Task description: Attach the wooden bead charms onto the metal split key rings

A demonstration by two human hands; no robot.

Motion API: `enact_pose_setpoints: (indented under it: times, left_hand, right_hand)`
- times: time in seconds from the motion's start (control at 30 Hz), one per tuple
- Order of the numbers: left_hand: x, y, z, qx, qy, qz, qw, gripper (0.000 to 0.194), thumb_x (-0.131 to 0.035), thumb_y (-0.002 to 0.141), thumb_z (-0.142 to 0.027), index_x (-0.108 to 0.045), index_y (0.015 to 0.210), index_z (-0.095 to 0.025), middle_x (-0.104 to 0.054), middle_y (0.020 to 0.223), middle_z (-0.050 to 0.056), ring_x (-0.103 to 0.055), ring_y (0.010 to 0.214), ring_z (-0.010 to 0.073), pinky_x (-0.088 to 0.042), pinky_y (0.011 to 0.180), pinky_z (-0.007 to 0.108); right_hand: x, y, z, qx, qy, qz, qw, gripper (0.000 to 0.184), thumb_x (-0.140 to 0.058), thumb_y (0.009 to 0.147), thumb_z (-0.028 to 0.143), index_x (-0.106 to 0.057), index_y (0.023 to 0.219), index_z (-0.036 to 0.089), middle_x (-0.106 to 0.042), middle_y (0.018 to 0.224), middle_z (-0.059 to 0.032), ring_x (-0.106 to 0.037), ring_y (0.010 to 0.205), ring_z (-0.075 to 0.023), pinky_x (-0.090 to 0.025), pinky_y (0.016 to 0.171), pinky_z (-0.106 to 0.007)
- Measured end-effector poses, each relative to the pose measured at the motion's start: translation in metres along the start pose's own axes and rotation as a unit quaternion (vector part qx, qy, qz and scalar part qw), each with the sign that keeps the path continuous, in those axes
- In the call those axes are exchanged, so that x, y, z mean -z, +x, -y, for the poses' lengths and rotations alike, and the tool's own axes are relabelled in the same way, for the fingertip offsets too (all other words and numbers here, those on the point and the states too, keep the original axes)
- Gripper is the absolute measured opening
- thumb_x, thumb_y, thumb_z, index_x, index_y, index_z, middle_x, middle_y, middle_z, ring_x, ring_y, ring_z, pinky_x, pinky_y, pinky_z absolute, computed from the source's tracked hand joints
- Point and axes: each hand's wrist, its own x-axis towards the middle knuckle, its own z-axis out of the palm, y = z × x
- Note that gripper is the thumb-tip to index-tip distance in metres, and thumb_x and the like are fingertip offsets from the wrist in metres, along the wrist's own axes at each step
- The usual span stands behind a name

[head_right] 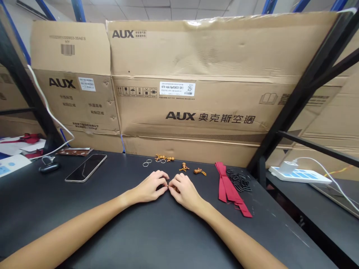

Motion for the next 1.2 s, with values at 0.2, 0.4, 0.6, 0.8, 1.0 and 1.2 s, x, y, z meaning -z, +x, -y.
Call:
enact_pose_setpoints:
  times: [0.2,0.4,0.6,0.8,1.0,1.2]
  left_hand:
    - [0.0,0.0,0.001,-0.008,0.001,0.005,1.0,0.014,-0.049,0.092,-0.023,-0.061,0.086,-0.019,-0.057,0.11,0.004,-0.052,0.1,0.0183,-0.04,0.091,0.033]
    - [0.0,0.001,-0.002,0.049,0.065,-0.026,0.996,0.011,-0.051,0.089,-0.022,-0.058,0.083,-0.018,-0.056,0.102,0.006,-0.053,0.094,0.0206,-0.04,0.084,0.036]
    - [-0.002,0.001,-0.008,0.024,0.107,0.014,0.994,0.015,-0.051,0.089,-0.027,-0.055,0.077,-0.018,-0.056,0.081,0.005,-0.055,0.078,0.02,-0.041,0.074,0.033]
    - [-0.008,-0.002,0.002,0.079,0.121,-0.006,0.989,0.028,-0.047,0.092,-0.034,-0.059,0.108,-0.015,-0.061,0.113,0.013,-0.054,0.108,0.0286,-0.041,0.091,0.043]
    - [-0.006,-0.005,0.022,0.106,0.085,0.036,0.99,0.047,-0.046,0.092,-0.046,-0.054,0.126,-0.014,-0.051,0.137,0.014,-0.043,0.129,0.0279,-0.033,0.107,0.043]
    - [-0.009,-0.007,0.028,0.112,0.083,0.083,0.987,0.052,-0.035,0.096,-0.049,-0.044,0.138,-0.02,-0.037,0.148,0.009,-0.029,0.139,0.0242,-0.02,0.114,0.044]
  right_hand:
    - [-0.001,0.001,-0.004,-0.039,-0.029,-0.013,0.999,0.014,-0.049,0.092,0.024,-0.06,0.083,0.021,-0.059,0.083,-0.0047,-0.052,0.08,-0.02,-0.041,0.072,-0.033]
    - [0.001,0.001,-0.004,-0.06,-0.027,-0.095,0.993,0.012,-0.053,0.09,0.032,-0.059,0.088,0.021,-0.06,0.088,-0.0067,-0.054,0.085,-0.0225,-0.043,0.077,-0.035]
    - [-0.001,-0.001,-0.002,-0.05,-0.027,-0.021,0.998,0.036,-0.047,0.091,0.027,-0.052,0.056,0.02,-0.054,0.056,-0.0006,-0.051,0.056,-0.0151,-0.04,0.06,-0.028]
    - [-0.004,-0.003,-0.009,-0.058,-0.017,0.036,0.998,0.033,-0.05,0.091,0.036,-0.059,0.119,0.021,-0.058,0.128,-0.0113,-0.052,0.119,-0.0256,-0.042,0.097,-0.044]
    - [-0.006,-0.005,-0.015,-0.079,-0.003,0.093,0.992,0.051,-0.046,0.092,0.048,-0.05,0.134,0.02,-0.041,0.145,-0.0118,-0.035,0.135,-0.0279,-0.03,0.111,-0.05]
    - [-0.003,-0.004,-0.015,-0.077,0.002,0.133,0.988,0.058,-0.041,0.093,0.053,-0.04,0.142,0.023,-0.032,0.151,-0.0086,-0.024,0.141,-0.0256,-0.022,0.115,-0.049]
